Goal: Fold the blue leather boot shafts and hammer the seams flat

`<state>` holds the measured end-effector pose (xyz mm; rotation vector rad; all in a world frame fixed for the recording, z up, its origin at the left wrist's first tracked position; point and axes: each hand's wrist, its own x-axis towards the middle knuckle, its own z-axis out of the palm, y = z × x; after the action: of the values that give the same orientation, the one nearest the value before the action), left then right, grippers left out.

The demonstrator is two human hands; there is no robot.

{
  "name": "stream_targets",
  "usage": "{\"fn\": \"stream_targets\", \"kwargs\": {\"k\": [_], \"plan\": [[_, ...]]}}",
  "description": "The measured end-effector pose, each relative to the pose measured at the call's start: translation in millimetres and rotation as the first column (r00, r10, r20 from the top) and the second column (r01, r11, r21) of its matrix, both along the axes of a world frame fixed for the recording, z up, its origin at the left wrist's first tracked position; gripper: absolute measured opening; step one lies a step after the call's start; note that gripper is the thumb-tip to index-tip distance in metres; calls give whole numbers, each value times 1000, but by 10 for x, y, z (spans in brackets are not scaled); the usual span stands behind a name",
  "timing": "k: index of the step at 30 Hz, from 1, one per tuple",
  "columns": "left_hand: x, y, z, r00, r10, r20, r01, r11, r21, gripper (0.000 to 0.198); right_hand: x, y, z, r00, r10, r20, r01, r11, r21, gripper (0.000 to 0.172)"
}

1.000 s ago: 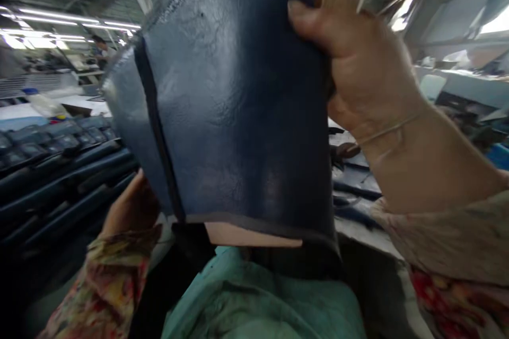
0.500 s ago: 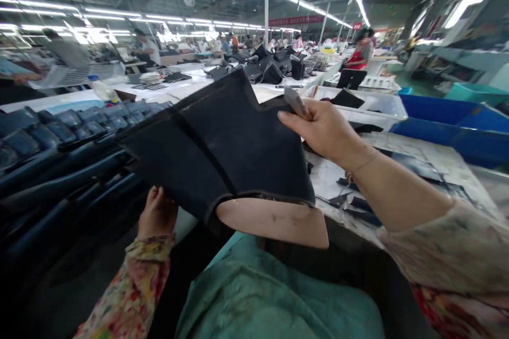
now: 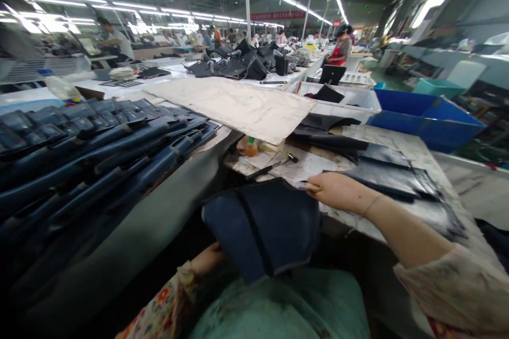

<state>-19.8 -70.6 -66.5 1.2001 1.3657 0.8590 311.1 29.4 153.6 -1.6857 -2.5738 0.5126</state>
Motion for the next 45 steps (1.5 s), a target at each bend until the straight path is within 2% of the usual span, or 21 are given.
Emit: {"fn": "stream_targets", "kwargs": {"k": [2, 5, 8, 10, 12, 15, 17, 19, 21, 26, 30, 34, 37, 41, 45], "plan": [[-81, 92, 25, 998, 60, -2, -60, 998, -20, 25, 210, -82, -274, 995, -94, 31, 95, 995, -38, 18], [-341, 290, 157, 976, 217, -32, -217, 976, 8, 31, 433, -241, -557, 990, -136, 31, 138, 988, -63, 13], [-533, 465, 413, 928, 369, -49, -360, 924, 128, 41, 512, -375, -627, 982, -177, -63, 178, 984, 23, 18], [-494, 537, 648, 908, 416, -50, -391, 884, 257, 43, 471, -422, -609, 968, -184, -169, 208, 968, 140, 22], [-296, 570, 896, 918, 385, -99, -309, 848, 431, 39, 364, -435, -600, 959, -122, -257, 182, 958, 221, 24], [189, 571, 1186, 925, 229, -302, 11, 781, 625, 30, 167, -433, -674, 941, -24, -337, 129, 947, 294, 31], [515, 553, 1274, 907, 128, -402, 198, 712, 673, 31, 83, -467, -780, 929, -31, -368, 162, 930, 331, 35], [768, 525, 1281, 880, 57, -472, 330, 641, 693, 32, 58, -569, -914, 919, -70, -388, 213, 916, 341, 33], [931, 483, 1235, 848, 30, -530, 412, 592, 693, 34, 68, -745, -1057, 909, -104, -403, 253, 908, 335, 32], [1102, 377, 1067, 745, 24, -666, 552, 537, 637, 37, 33, -1227, -1343, 903, -117, -413, 279, 891, 358, 44], [1171, 367, 979, 665, 47, -745, 626, 509, 591, 39, -42, -1327, -1402, 902, -129, -412, 297, 878, 375, 49], [1188, 370, 933, 624, 96, -775, 658, 470, 588, 39, -59, -1309, -1375, 891, -140, -432, 319, 870, 375, 49], [1184, 347, 930, 608, 145, -780, 656, 462, 597, 36, -61, -1318, -1361, 893, -138, -429, 318, 868, 382, 47], [1249, 326, 995, 571, 215, -792, 626, 510, 590, 27, -57, -1326, -1375, 905, -123, -407, 302, 860, 411, 45], [1406, 357, 1064, 522, 208, -827, 655, 522, 546, 25, -38, -1314, -1379, 914, -98, -394, 283, 851, 443, 47]]}}
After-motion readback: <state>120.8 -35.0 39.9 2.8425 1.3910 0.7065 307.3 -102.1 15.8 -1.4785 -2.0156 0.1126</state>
